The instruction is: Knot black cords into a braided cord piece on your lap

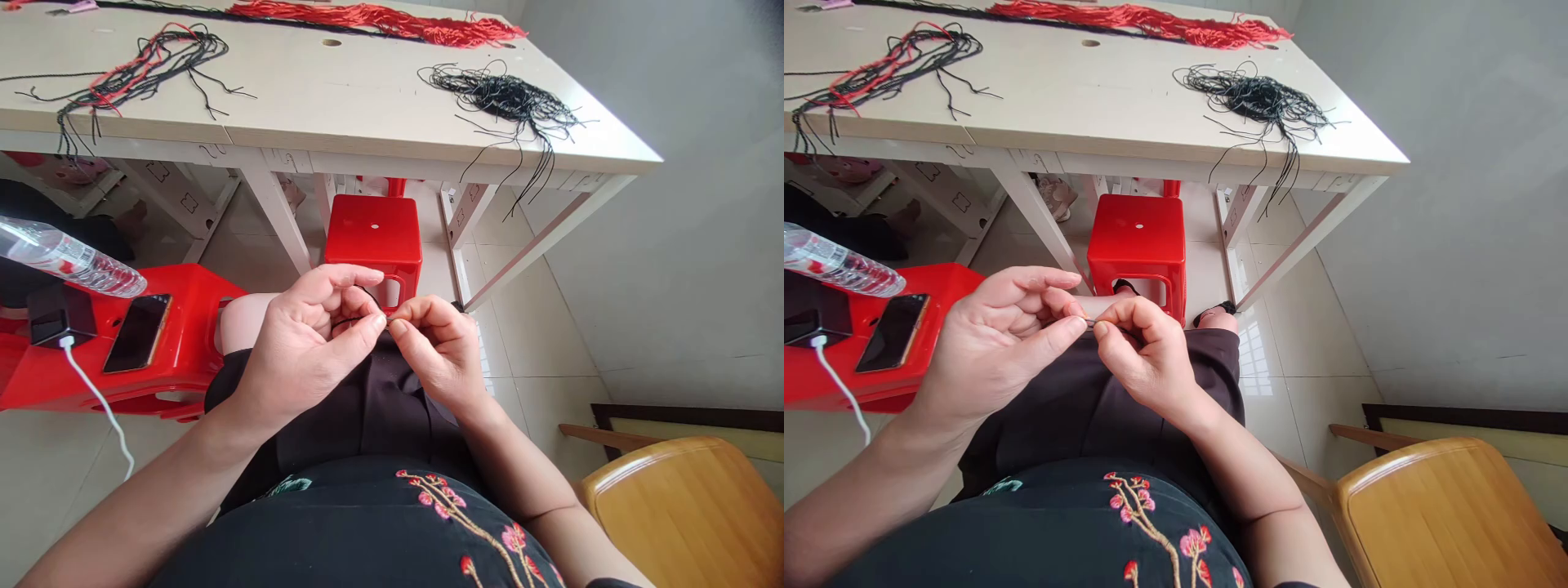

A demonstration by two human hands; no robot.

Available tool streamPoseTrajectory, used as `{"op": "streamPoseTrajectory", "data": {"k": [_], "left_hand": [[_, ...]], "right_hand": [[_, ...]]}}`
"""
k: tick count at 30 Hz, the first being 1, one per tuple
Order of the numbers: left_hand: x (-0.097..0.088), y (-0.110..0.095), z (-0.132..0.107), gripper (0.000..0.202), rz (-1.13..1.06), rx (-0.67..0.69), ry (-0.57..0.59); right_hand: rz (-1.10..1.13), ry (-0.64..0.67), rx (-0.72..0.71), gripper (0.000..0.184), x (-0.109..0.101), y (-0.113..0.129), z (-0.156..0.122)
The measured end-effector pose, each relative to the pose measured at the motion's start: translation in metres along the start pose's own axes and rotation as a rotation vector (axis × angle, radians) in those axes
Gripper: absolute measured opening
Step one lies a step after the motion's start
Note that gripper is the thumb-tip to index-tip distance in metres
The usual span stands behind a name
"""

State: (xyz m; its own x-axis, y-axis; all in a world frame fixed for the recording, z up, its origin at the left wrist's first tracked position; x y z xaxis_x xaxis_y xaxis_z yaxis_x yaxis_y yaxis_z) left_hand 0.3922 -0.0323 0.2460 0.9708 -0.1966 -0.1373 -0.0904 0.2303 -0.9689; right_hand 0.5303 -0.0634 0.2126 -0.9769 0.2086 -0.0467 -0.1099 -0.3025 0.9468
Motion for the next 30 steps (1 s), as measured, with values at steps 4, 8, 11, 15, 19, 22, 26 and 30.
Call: {"op": "streamPoseTrajectory", "data": {"k": [4, 8, 11, 15, 19, 22, 26, 30], "left_hand": [[-0.004, 0.000, 0.003, 0.027, -0.108, 0.007, -0.072], [-0.012, -0.001, 0.008, 0.025, -0.158, -0.055, -0.148], [-0.019, -0.002, 0.012, 0.022, -0.183, -0.098, -0.217], [-0.020, 0.001, 0.014, 0.024, -0.321, -0.173, -0.230], [-0.011, 0.005, 0.012, 0.025, -0.393, -0.232, -0.161], [-0.002, 0.007, 0.009, 0.025, -0.376, -0.227, -0.102], [0.006, 0.006, 0.004, 0.024, -0.247, -0.203, -0.058], [0.005, 0.003, 0.001, 0.021, -0.138, -0.187, 0.000]], "right_hand": [[-0.038, 0.018, 0.008, 0.013, -0.006, -0.003, -0.001], [-0.076, -0.043, 0.044, 0.013, -0.025, -0.010, -0.001], [-0.093, -0.101, 0.083, 0.012, -0.054, -0.022, 0.000], [-0.197, -0.185, 0.191, 0.014, -0.107, -0.053, 0.003], [-0.641, -0.343, 0.083, 0.012, -0.128, -0.065, 0.002], [-0.562, -0.372, -0.190, 0.017, -0.094, -0.046, -0.004], [-0.341, -0.067, -0.528, 0.032, -0.025, -0.009, -0.006], [-0.294, -0.078, -0.567, 0.018, -0.003, 0.006, 0.000]]}}
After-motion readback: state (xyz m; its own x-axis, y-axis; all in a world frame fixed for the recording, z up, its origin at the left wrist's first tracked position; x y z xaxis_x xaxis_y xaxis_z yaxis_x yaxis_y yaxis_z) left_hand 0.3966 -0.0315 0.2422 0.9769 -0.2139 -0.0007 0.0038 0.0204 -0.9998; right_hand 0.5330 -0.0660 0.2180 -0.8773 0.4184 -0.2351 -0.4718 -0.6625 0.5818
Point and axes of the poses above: each hand's wrist, its own z-axis towards the middle knuckle, its own x-axis out of the palm, y = z × x, the point moved 3 cm from there along z, towards the middle knuckle, and after that the axes turned 3 degrees about -y, right-handed, at the moved point
